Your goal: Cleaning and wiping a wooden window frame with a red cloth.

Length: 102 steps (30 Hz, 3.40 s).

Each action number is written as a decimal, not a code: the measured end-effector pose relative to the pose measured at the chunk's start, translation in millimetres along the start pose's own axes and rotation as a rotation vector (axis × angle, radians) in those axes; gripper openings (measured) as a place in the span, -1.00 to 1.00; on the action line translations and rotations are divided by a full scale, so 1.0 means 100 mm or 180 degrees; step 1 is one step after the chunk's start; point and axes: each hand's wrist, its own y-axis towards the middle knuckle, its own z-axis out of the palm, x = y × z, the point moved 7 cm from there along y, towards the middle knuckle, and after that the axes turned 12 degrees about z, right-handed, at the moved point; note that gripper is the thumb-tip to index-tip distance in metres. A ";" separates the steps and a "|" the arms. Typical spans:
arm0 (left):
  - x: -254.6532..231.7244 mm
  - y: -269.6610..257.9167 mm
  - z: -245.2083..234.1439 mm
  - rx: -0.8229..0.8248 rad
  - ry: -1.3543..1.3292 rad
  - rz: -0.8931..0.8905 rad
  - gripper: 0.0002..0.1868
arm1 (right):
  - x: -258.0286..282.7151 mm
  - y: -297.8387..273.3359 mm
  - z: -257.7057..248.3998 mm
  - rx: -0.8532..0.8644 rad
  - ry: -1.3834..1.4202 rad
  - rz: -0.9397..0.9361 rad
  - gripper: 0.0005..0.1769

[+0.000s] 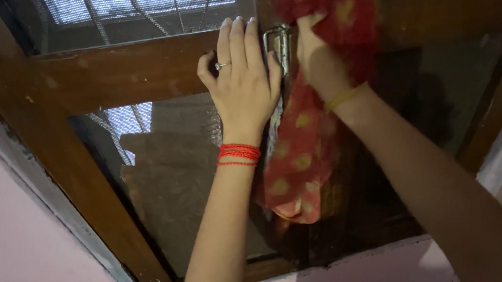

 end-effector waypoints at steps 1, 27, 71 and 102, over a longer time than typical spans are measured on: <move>0.00 0.00 0.00 0.0012 -0.0025 0.0003 -0.50 | 0.10 0.03 0.12 0.0103 -0.0958 -0.0345 -0.58; -0.01 0.00 -0.02 0.0268 0.0031 0.0040 -0.50 | 0.84 -0.99 0.07 -0.0990 -0.3429 0.0176 -0.64; -0.04 0.02 -0.01 0.0304 0.0033 -0.0025 -0.51 | 0.68 -1.20 -0.01 -0.1727 -0.1690 0.0470 -0.63; -0.08 -0.02 0.09 0.0010 0.0069 -0.0196 -0.53 | -0.68 -1.25 0.82 -0.2384 0.4910 0.1569 -0.97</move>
